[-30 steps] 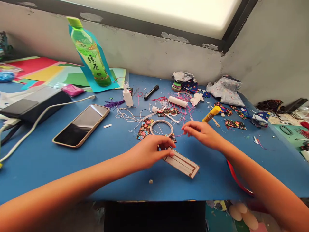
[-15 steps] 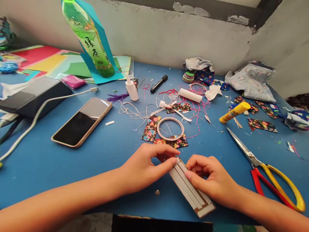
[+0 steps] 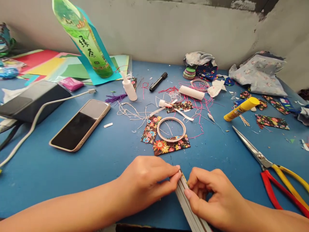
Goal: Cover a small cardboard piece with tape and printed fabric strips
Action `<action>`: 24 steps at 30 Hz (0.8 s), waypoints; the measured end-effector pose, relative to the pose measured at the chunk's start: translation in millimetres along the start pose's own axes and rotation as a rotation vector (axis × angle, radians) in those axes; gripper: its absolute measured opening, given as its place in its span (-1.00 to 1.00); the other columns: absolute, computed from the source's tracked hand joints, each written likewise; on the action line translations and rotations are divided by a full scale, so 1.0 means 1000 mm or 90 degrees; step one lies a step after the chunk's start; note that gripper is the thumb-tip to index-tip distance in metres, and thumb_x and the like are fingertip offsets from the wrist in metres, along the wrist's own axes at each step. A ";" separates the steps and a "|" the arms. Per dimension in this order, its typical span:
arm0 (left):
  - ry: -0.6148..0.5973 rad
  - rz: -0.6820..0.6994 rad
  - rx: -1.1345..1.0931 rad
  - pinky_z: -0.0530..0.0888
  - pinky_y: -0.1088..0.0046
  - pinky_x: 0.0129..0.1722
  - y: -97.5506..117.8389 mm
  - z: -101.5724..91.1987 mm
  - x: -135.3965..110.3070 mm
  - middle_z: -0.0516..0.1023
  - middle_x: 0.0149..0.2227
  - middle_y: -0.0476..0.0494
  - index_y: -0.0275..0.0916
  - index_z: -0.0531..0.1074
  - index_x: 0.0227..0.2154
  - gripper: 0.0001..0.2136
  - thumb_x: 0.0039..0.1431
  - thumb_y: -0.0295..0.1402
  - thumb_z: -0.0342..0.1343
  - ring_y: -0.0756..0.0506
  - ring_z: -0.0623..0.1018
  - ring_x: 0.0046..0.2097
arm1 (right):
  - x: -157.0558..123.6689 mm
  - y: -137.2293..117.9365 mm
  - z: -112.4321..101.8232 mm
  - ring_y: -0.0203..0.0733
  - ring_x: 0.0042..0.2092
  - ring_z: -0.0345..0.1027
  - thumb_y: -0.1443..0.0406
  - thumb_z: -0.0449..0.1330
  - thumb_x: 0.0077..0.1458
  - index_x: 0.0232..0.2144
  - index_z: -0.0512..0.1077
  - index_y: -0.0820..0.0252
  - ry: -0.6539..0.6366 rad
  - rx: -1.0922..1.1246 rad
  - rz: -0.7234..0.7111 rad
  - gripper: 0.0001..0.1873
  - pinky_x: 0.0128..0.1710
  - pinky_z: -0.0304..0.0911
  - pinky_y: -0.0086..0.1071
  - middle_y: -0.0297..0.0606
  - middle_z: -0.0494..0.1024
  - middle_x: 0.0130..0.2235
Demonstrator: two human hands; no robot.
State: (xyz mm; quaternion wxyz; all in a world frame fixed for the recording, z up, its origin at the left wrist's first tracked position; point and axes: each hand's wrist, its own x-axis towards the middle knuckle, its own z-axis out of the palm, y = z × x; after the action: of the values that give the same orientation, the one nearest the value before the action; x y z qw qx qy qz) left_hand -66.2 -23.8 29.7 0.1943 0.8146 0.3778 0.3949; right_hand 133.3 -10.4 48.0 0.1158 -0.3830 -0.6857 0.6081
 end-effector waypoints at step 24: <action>0.017 0.020 0.017 0.50 0.55 -0.49 0.003 0.000 -0.002 0.64 -0.46 -0.13 -0.36 0.51 -0.29 -0.91 0.18 -0.54 0.11 -0.01 0.58 -0.50 | 0.001 0.001 0.002 -0.45 -0.65 0.08 0.30 0.17 0.02 -0.57 0.17 0.13 0.014 0.033 0.008 -0.77 -0.65 0.01 -0.57 -0.51 0.23 -0.67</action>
State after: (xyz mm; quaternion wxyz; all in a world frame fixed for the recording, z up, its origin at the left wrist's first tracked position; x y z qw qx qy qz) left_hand -65.4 -26.8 30.2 0.1722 0.8177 0.3724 0.4037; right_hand 131.9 -11.1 46.6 0.1294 -0.3910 -0.6659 0.6220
